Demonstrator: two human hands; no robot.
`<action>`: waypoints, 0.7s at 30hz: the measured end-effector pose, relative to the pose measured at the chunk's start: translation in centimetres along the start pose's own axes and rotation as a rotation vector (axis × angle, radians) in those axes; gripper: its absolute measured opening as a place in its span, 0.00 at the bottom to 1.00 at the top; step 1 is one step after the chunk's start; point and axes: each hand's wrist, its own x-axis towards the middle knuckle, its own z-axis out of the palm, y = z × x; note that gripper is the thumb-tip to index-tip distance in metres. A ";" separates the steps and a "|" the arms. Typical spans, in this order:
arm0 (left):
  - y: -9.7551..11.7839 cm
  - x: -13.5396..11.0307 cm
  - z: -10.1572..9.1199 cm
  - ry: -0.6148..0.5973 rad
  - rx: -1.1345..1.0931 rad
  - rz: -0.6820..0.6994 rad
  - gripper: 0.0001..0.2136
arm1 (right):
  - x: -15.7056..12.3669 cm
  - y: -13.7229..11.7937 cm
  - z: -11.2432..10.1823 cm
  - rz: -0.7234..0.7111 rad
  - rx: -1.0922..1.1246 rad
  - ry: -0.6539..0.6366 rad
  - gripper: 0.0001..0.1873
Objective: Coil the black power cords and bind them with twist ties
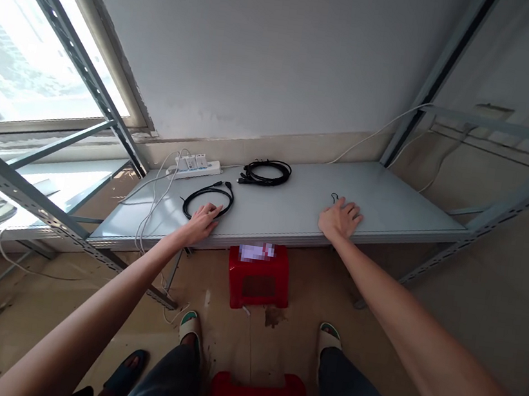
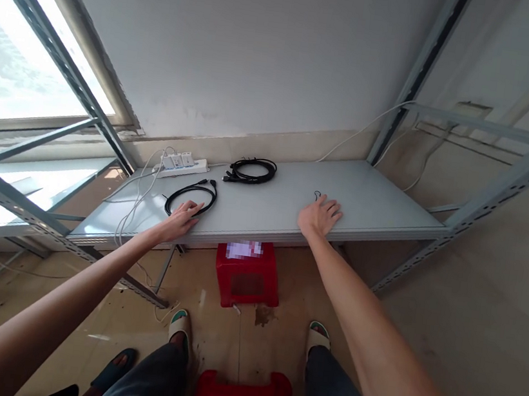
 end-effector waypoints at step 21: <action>-3.7 -3.1 1.4 0.346 -0.358 -0.299 0.08 | 1.0 0.7 1.8 -0.015 0.057 0.140 0.23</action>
